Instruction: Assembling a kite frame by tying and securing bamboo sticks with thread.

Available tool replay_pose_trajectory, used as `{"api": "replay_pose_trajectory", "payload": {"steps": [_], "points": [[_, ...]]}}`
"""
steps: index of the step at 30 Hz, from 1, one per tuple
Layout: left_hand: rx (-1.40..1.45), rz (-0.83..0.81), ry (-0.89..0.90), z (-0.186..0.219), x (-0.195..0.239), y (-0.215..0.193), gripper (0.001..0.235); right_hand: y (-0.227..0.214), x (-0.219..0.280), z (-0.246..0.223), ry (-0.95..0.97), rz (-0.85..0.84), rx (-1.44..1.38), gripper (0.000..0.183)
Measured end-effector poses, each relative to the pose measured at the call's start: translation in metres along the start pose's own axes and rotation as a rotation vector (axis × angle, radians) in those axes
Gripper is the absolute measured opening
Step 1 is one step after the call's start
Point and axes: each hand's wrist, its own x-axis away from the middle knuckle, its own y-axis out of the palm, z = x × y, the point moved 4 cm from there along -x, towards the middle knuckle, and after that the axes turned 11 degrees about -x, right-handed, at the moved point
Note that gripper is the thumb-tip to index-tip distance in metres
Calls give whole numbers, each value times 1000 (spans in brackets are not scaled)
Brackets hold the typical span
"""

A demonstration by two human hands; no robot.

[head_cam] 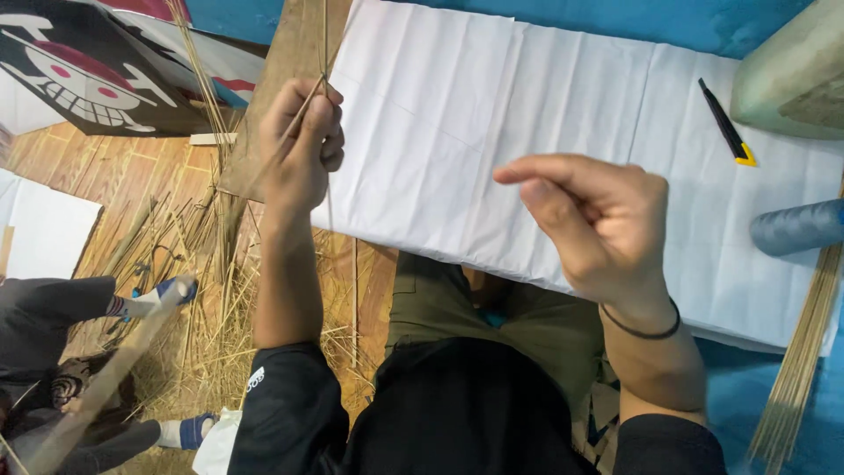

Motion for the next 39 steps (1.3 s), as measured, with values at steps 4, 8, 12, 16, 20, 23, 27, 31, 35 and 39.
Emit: {"api": "replay_pose_trajectory", "payload": {"steps": [4,8,12,16,20,23,27,31,35,39], "points": [[168,41,-157,-35,5,16,7,-18,-15,38,-76,-115,-107,24],[284,41,-247,-61,-9,42,7,-45,-34,40,-12,-100,-73,20],[332,1,-260,-82,-26,71,10,-77,-50,52,142,-49,-149,16],[444,-19,-305,-100,-36,92,11,-106,-63,65,296,-133,-148,20],[543,-56,-312,-114,-38,99,11,-132,-69,58,357,-258,-56,21],[644,-105,-368,-123,-38,102,11,-159,-77,62,372,-436,118,24],[685,-118,-406,-137,-37,104,12,-204,-73,81,369,-426,493,28],[705,-114,-395,-141,-36,104,14,-235,-50,95,256,-312,622,22],[773,-142,-393,-147,-37,105,15,-236,-45,95,325,-324,624,23],[820,-173,-382,-149,-37,106,13,-233,-48,93,343,-312,623,27]]}}
